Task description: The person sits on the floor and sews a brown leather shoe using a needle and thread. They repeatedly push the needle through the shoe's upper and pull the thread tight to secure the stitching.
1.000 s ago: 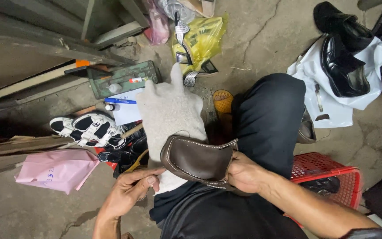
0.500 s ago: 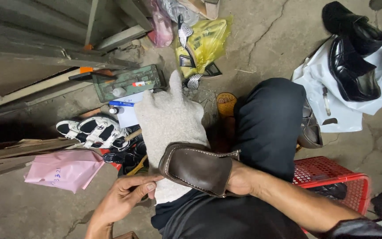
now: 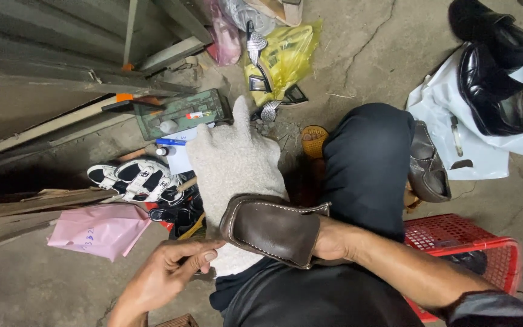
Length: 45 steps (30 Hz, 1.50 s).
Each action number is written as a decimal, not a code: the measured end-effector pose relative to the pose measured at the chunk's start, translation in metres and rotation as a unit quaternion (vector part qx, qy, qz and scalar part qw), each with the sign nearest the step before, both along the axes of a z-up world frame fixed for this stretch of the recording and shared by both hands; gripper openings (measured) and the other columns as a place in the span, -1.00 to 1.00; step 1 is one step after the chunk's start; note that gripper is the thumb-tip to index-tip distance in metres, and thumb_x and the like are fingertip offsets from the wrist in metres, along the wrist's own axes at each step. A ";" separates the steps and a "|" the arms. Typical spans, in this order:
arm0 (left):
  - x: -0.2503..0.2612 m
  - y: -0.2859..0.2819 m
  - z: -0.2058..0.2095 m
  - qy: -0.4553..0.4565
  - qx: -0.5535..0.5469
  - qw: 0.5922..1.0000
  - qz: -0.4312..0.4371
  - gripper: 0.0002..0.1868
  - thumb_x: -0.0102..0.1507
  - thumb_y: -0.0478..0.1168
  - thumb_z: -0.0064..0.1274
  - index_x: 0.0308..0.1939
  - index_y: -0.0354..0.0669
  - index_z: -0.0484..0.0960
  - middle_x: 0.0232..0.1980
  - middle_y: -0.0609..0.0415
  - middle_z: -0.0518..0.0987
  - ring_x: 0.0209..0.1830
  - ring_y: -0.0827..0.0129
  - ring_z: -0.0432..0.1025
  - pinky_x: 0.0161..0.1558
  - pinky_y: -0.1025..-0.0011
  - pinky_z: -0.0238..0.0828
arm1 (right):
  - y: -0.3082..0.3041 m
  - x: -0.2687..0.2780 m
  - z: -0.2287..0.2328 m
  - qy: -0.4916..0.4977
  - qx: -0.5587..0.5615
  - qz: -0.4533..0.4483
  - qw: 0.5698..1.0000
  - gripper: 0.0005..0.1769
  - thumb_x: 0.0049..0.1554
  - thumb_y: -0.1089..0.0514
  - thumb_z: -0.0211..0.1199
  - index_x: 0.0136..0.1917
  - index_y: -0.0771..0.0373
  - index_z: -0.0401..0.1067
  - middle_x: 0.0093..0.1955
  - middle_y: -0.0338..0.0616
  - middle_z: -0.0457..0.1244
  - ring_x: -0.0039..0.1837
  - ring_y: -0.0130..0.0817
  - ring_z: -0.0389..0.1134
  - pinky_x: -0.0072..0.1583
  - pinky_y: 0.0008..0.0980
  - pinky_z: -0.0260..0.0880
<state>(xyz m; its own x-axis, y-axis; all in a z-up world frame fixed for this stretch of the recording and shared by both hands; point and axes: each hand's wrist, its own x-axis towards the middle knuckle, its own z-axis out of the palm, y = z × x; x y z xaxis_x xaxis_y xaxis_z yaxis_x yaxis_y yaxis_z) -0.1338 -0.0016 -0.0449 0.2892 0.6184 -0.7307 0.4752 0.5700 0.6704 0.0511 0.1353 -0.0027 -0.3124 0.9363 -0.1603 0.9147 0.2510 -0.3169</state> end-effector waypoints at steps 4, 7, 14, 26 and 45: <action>-0.003 0.012 -0.002 -0.068 -0.003 0.998 -0.003 -0.74 0.27 -0.09 0.11 -0.27 -0.19 0.79 -0.30 0.07 0.82 0.00 0.44 0.66 0.09 0.45 0.61 | 0.000 0.002 -0.001 -0.014 0.007 0.007 1.000 -0.75 -0.14 0.24 0.23 -0.12 0.07 0.44 -0.39 -0.33 0.27 0.55 0.39 0.14 -0.33 0.07 0.37; -0.002 0.021 0.000 -0.064 -0.022 0.998 -0.018 -0.59 0.26 -0.06 0.11 -0.59 -0.21 0.76 -0.15 0.00 0.92 0.24 0.36 0.68 0.19 0.43 0.61 | 0.001 0.004 -0.003 -0.010 0.001 -0.004 1.000 -0.72 -0.15 0.23 0.24 -0.10 0.07 0.45 -0.34 -0.28 0.30 0.57 0.38 0.11 -0.32 0.08 0.37; 0.000 0.030 0.005 -0.039 -0.022 0.997 -0.065 -0.64 0.30 -0.06 0.06 -0.05 -0.10 0.89 -0.52 0.23 0.70 -0.18 0.62 0.63 0.23 0.46 0.57 | 0.002 0.004 -0.009 0.023 0.039 -0.034 0.998 -0.85 -0.07 0.18 0.18 -0.16 0.11 0.45 -0.34 -0.23 0.34 0.57 0.30 0.14 -0.32 0.13 0.35; 0.022 0.026 0.024 0.088 -0.013 0.994 -0.068 -0.66 0.26 -0.06 0.09 0.05 0.08 0.84 0.18 0.33 0.79 0.19 0.68 0.65 0.20 0.62 0.51 | 0.007 0.008 0.003 -0.009 -0.022 0.001 1.000 -0.74 -0.07 0.28 0.15 -0.09 0.04 0.44 -0.32 -0.27 0.33 0.59 0.39 0.08 -0.34 0.09 0.38; 0.042 -0.023 -0.008 0.207 0.288 0.925 -0.137 -0.78 0.34 -0.19 -0.15 -0.01 0.06 0.57 -0.13 0.08 0.64 -0.17 0.08 0.55 -0.20 0.18 0.47 | -0.067 0.091 -0.079 0.082 -0.111 0.021 0.990 -0.72 0.00 0.34 0.18 -0.05 0.04 0.50 -0.26 -0.29 0.39 -0.02 -0.26 0.46 0.27 -0.14 0.35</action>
<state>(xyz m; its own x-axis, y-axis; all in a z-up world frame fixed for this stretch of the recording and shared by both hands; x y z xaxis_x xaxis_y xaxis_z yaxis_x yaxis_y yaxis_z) -0.0914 -0.0246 -0.0526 0.2620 0.8843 -0.3866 0.8327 -0.0047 0.5536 0.1416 0.0681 -0.0818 -0.3895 0.8694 -0.3040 0.8361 0.1953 -0.5127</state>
